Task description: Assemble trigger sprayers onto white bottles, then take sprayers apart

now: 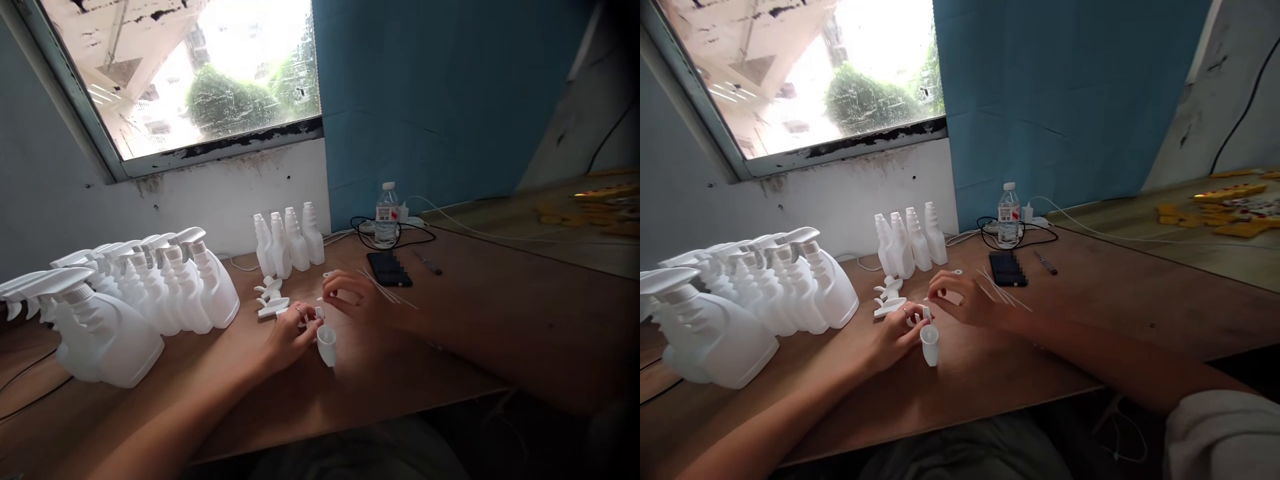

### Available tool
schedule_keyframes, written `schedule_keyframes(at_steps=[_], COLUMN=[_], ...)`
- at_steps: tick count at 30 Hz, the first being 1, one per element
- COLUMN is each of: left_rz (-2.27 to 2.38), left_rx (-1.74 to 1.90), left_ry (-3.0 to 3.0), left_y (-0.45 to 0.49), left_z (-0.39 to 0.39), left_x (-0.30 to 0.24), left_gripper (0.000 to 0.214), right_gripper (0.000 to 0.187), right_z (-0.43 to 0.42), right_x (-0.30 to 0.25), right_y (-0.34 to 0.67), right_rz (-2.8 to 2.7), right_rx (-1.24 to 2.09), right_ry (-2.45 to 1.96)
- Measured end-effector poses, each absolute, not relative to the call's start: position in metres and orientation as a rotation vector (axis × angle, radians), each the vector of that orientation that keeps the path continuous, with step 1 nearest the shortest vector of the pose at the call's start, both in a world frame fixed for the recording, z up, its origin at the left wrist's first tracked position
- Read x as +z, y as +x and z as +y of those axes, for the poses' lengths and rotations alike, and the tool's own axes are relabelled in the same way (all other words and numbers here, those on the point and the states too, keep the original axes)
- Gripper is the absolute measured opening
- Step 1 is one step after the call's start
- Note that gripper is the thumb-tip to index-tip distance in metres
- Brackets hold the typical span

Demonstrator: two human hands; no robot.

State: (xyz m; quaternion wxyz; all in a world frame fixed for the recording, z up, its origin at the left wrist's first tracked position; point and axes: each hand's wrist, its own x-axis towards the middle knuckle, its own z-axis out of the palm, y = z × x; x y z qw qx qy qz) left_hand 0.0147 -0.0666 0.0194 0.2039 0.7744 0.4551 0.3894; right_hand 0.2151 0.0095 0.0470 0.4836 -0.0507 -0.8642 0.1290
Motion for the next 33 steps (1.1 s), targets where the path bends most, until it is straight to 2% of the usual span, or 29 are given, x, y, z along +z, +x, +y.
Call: schedule_keyframes(at_steps=[6, 9, 16, 20, 25, 33], left_rz=[1.283, 1.242, 1.198, 1.034, 0.913, 0.732], left_rx=[1.070, 1.061, 1.202, 1.299, 1.359, 1.301], left_ry=[2.194, 2.224, 2.325, 2.502, 2.649, 2.878], left_y=[0.002, 0.002, 0.001, -0.007, -0.017, -0.018], left_z=[-0.053, -0.051, -0.052, -0.053, -0.052, -0.049], left_x=[0.012, 0.011, 0.009, 0.011, 0.011, 0.011], left_gripper=[0.029, 0.027, 0.027, 0.020, 0.022, 0.024], right_gripper=[0.011, 0.015, 0.011, 0.007, 0.010, 0.010], right_z=[0.002, 0.008, 0.008, 0.007, 0.007, 0.012], right_x=[0.032, 0.025, 0.027, 0.028, 0.025, 0.023], right_y=[0.211, 0.208, 0.208, 0.208, 0.209, 0.211], right_rz=[-2.282, -2.316, -2.373, -2.387, -2.385, -2.411], right_rx=[0.235, 0.221, 0.273, 0.247, 0.219, 0.271], right_ry=[0.149, 0.199, 0.189, 0.201, 0.218, 0.194])
